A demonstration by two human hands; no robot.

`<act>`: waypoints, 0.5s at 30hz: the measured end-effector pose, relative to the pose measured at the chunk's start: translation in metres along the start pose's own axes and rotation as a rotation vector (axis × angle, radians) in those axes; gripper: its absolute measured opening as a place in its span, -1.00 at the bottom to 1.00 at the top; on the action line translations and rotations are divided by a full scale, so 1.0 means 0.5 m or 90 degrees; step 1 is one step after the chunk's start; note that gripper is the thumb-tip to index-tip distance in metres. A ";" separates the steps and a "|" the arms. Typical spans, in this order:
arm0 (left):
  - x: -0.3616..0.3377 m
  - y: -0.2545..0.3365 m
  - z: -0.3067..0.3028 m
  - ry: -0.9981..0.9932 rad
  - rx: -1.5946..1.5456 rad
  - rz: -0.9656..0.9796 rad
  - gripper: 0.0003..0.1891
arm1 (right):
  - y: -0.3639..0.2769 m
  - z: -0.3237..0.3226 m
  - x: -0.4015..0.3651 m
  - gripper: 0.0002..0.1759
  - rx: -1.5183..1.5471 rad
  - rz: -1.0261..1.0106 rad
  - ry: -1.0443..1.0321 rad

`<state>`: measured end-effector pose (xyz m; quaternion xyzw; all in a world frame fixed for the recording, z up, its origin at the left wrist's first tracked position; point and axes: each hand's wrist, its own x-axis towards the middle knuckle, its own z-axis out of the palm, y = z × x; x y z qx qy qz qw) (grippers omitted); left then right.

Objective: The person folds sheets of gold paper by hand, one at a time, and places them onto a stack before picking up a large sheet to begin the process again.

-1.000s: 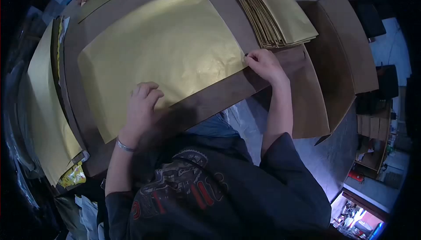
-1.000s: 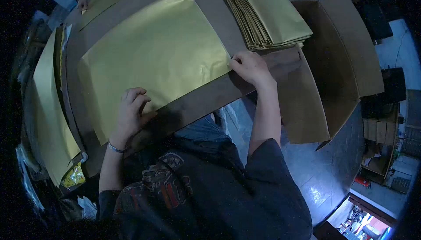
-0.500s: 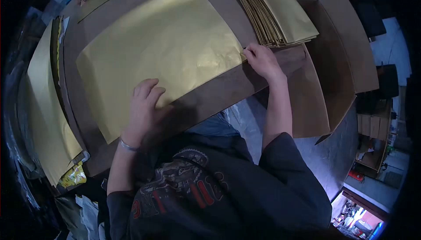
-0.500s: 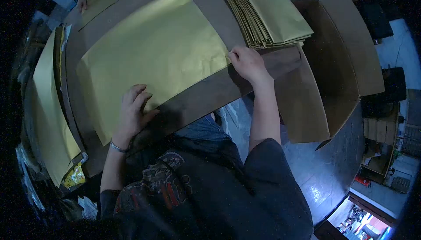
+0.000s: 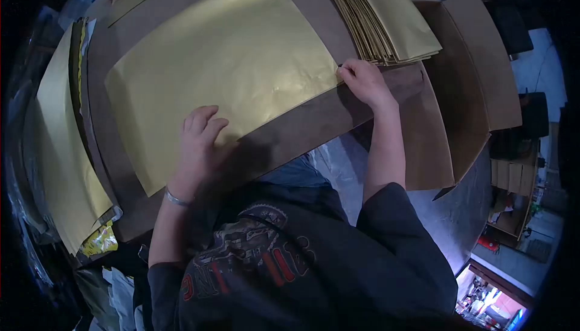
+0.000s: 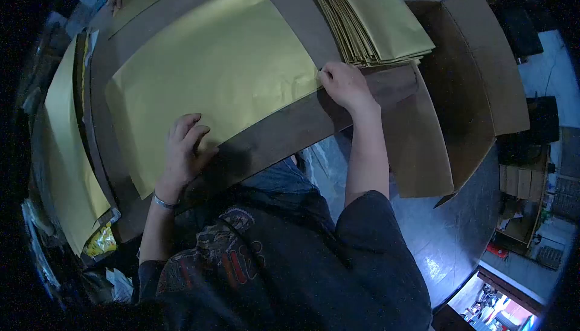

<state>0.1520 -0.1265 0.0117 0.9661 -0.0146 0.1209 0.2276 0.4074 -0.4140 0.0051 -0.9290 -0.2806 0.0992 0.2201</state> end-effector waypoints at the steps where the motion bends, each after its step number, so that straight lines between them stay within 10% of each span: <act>1: 0.000 0.000 0.000 0.004 0.004 0.001 -0.51 | 0.001 0.001 0.000 -0.69 0.000 0.000 0.000; 15: -0.007 -0.005 0.010 0.030 0.004 0.004 -0.57 | 0.010 0.007 -0.006 -0.74 0.030 -0.028 0.015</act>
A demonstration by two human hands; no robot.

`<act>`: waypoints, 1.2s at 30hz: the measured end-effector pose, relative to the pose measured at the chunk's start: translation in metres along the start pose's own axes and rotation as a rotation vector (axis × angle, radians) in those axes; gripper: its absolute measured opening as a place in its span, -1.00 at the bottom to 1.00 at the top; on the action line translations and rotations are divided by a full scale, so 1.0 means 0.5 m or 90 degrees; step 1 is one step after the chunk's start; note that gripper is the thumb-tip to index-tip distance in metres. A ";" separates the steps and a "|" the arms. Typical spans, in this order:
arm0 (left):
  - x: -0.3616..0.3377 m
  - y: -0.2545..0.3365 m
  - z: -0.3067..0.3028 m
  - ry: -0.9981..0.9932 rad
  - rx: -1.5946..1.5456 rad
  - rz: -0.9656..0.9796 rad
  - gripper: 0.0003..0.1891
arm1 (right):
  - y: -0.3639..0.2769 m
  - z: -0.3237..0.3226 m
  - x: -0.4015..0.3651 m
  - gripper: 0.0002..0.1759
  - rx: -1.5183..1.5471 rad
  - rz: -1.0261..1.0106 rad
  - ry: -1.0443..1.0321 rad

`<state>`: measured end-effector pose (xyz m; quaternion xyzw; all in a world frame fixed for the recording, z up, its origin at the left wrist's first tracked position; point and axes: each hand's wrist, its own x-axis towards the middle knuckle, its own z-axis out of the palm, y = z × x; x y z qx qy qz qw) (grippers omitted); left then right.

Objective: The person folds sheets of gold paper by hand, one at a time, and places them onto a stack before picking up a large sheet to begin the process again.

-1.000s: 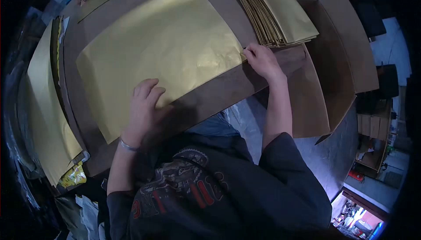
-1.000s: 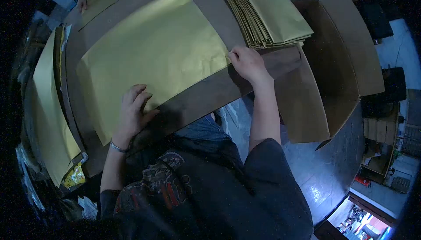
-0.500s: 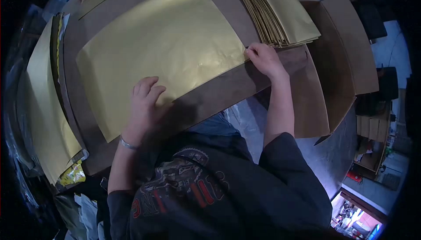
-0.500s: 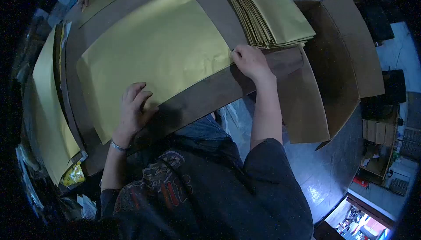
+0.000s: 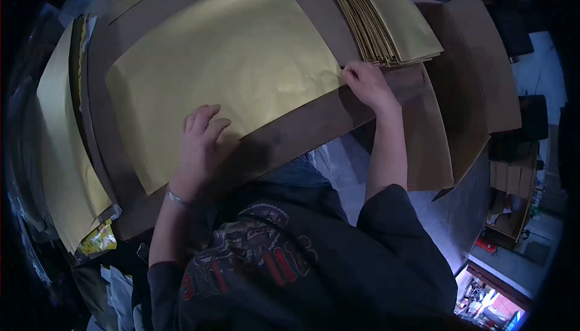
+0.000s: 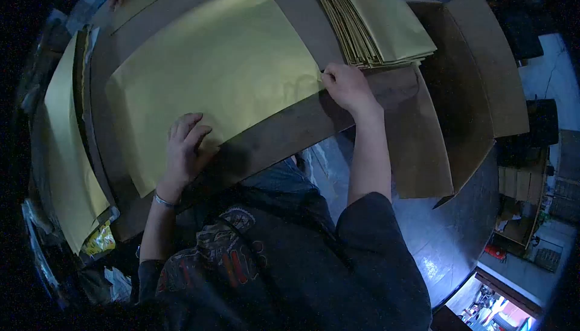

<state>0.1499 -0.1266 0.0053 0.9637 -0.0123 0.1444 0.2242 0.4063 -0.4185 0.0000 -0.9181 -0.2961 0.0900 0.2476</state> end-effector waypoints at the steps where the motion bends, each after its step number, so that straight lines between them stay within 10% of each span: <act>1: 0.000 0.001 0.000 -0.005 0.001 -0.004 -0.58 | 0.000 0.002 -0.001 -0.74 0.000 0.000 0.000; 7: -0.002 0.002 -0.002 -0.011 0.010 -0.007 -0.55 | -0.036 -0.005 -0.009 -0.80 -0.104 0.011 0.014; 12: -0.005 0.000 0.006 -0.009 0.004 0.002 -0.57 | -0.168 0.065 -0.008 -0.71 -0.113 -0.240 0.203; 19: -0.008 -0.006 0.008 -0.021 0.012 -0.001 -0.63 | -0.320 0.240 0.021 -0.54 -0.116 -0.414 0.054; 36: -0.021 -0.014 0.025 0.037 -0.025 -0.044 -0.66 | -0.200 0.135 0.021 -0.28 -0.242 -0.015 -0.079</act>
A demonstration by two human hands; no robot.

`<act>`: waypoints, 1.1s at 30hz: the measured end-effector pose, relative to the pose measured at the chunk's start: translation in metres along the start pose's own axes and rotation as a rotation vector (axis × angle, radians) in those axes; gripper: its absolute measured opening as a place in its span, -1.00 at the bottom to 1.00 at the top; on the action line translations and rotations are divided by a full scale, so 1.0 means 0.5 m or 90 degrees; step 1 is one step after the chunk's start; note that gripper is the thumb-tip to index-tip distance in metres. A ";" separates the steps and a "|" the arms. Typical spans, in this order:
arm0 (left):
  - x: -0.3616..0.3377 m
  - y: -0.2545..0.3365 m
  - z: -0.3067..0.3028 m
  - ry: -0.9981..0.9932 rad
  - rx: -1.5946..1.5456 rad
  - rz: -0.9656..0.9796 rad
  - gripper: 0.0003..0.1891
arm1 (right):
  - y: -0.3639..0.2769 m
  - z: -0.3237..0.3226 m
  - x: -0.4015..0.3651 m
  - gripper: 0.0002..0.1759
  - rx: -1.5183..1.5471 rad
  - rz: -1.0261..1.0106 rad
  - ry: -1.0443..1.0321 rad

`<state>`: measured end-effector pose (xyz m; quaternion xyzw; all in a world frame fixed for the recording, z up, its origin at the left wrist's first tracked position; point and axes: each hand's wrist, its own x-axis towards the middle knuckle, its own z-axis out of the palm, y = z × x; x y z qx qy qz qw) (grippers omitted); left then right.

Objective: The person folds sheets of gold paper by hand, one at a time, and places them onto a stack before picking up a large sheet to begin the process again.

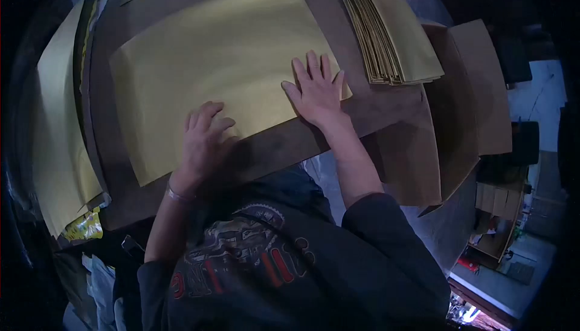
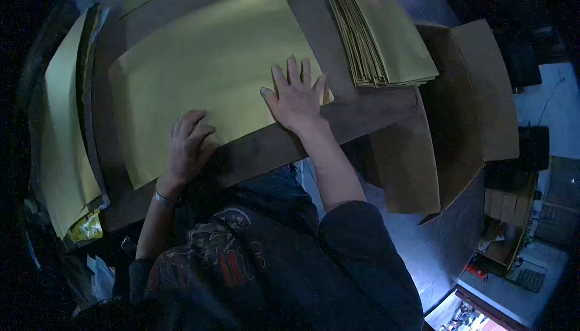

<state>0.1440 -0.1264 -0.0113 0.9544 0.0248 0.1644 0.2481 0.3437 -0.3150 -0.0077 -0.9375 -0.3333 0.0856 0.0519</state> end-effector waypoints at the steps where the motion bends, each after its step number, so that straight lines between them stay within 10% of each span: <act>1: -0.002 0.004 0.003 0.015 -0.002 -0.003 -0.67 | 0.001 0.001 0.000 -0.27 -0.010 0.012 0.006; 33: -0.120 -0.073 -0.085 0.017 0.135 -0.165 -0.40 | -0.057 0.008 0.047 -0.25 -0.061 -0.036 -0.041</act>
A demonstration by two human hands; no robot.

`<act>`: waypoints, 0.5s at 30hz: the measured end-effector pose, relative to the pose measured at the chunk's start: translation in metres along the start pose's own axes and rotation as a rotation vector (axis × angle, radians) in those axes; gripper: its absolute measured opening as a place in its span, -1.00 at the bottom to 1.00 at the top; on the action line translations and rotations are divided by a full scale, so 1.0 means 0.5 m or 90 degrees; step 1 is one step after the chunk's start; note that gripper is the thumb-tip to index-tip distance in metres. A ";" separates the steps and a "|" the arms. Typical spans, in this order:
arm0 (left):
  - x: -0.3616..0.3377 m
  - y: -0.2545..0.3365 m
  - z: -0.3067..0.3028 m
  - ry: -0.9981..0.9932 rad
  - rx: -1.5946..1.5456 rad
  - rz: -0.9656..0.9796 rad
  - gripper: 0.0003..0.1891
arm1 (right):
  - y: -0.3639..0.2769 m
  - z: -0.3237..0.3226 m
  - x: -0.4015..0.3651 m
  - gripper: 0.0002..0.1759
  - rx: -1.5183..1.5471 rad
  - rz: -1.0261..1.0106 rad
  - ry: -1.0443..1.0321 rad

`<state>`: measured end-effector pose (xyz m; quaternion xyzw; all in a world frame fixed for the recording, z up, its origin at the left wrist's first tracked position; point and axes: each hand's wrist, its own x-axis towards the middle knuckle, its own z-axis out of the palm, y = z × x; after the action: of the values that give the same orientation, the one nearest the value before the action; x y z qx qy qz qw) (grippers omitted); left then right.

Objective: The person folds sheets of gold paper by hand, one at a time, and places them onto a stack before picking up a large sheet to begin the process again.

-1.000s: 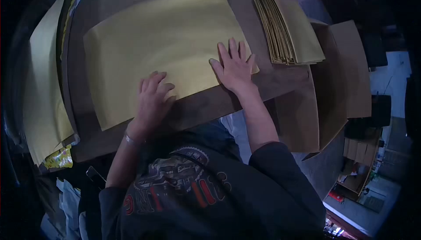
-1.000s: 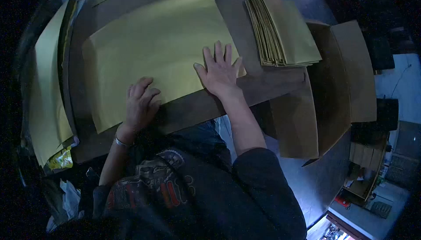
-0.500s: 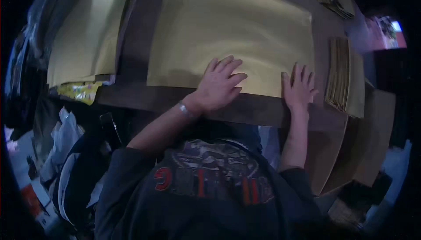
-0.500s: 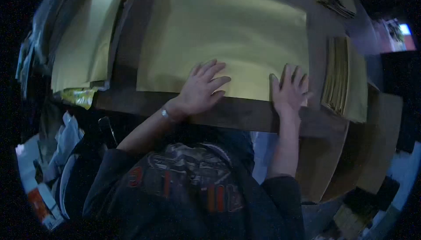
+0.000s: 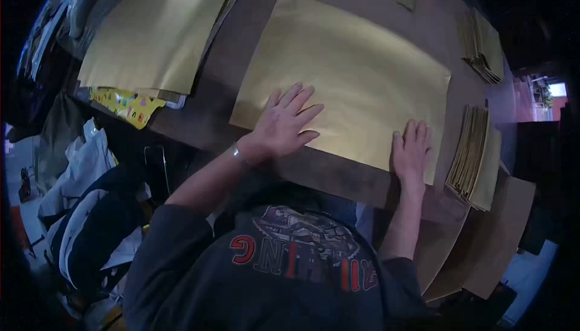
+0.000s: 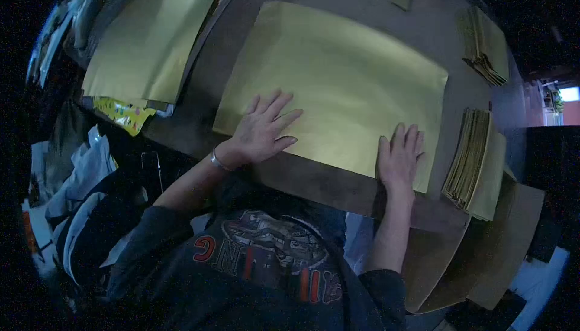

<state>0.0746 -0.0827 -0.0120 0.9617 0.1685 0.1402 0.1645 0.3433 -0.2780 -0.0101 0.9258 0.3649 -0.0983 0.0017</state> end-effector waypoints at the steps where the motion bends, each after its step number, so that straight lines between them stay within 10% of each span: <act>1: 0.006 0.002 -0.005 -0.030 -0.001 -0.017 -0.38 | -0.032 -0.001 0.014 -0.26 0.007 -0.067 0.017; 8: 0.002 0.006 -0.007 -0.022 0.018 0.011 -0.32 | -0.294 -0.002 0.187 -0.25 0.044 -0.421 0.017; 15: 0.020 0.020 -0.024 -0.135 0.032 -0.044 -0.27 | -0.194 -0.043 0.368 -0.19 0.050 -0.213 0.039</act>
<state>0.0824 -0.0846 0.0047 0.9687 0.1865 0.0273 0.1616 0.4131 -0.0812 -0.0161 0.8539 0.5100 -0.0829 -0.0618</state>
